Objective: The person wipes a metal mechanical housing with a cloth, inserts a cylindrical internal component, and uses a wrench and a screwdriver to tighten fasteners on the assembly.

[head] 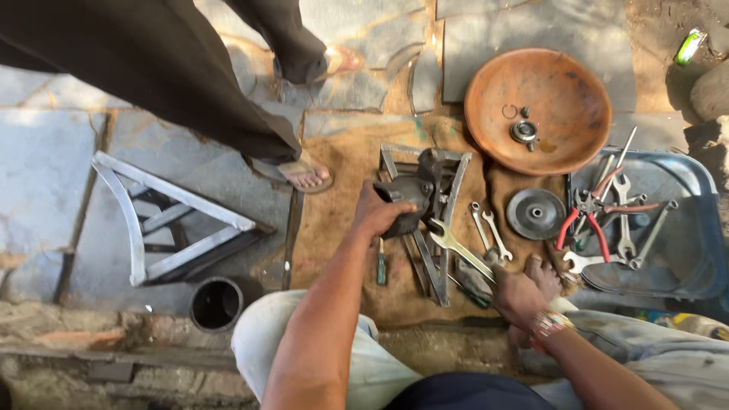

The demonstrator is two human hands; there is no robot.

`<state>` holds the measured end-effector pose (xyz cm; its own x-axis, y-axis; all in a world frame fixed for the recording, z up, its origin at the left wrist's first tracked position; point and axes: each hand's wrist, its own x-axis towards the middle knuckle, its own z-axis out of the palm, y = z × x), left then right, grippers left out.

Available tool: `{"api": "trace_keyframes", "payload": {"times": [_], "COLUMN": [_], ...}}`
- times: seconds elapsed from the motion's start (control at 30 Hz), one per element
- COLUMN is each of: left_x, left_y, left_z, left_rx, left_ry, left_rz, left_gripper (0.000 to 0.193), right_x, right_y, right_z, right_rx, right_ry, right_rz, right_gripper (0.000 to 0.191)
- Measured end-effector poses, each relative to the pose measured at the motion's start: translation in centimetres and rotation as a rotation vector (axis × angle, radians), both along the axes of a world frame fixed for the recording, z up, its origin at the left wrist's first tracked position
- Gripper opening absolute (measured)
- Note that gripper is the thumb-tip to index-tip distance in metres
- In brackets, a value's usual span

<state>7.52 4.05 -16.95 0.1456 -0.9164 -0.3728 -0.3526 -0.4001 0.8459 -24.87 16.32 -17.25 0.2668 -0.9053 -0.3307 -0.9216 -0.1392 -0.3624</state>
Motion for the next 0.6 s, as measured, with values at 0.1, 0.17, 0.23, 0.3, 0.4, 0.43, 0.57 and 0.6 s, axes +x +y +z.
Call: {"api": "trace_keyframes", "payload": {"times": [0.1, 0.17, 0.23, 0.3, 0.4, 0.43, 0.57, 0.6], "left_x": [0.1, 0.1, 0.0, -0.2, -0.2, -0.3, -0.3, -0.3], "left_y": [0.0, -0.1, -0.2, -0.1, 0.1, 0.3, 0.7, 0.7], "left_z": [0.1, 0.3, 0.5, 0.7, 1.1, 1.2, 1.5, 1.5], "left_rx": [0.061, 0.087, 0.119, 0.098, -0.038, -0.047, 0.096, 0.061], "left_ry": [0.034, 0.089, 0.117, 0.091, -0.001, 0.012, 0.078, 0.065], "left_rz": [0.016, 0.041, 0.034, 0.024, 0.02, 0.021, 0.051, 0.045], "left_gripper": [0.093, 0.094, 0.091, 0.087, 0.081, 0.08, 0.082, 0.082], "right_x": [-0.6, -0.3, 0.3, 0.9, 1.0, 0.9, 0.3, 0.2], "right_y": [0.6, 0.7, 0.2, -0.4, -0.4, -0.1, 0.4, 0.2], "right_z": [1.2, 1.7, 1.8, 1.6, 1.3, 1.2, 0.7, 0.5], "right_rx": [-0.298, -0.348, -0.293, -0.069, 0.138, 0.035, -0.108, -0.041], "right_ry": [-0.293, -0.518, -0.498, -0.209, -0.017, -0.131, -0.302, -0.207], "right_rz": [0.337, 0.429, 0.356, 0.125, 0.037, 0.09, 0.171, 0.124], "right_gripper": [0.058, 0.056, 0.056, 0.062, 0.072, 0.057, 0.034, 0.037]}}
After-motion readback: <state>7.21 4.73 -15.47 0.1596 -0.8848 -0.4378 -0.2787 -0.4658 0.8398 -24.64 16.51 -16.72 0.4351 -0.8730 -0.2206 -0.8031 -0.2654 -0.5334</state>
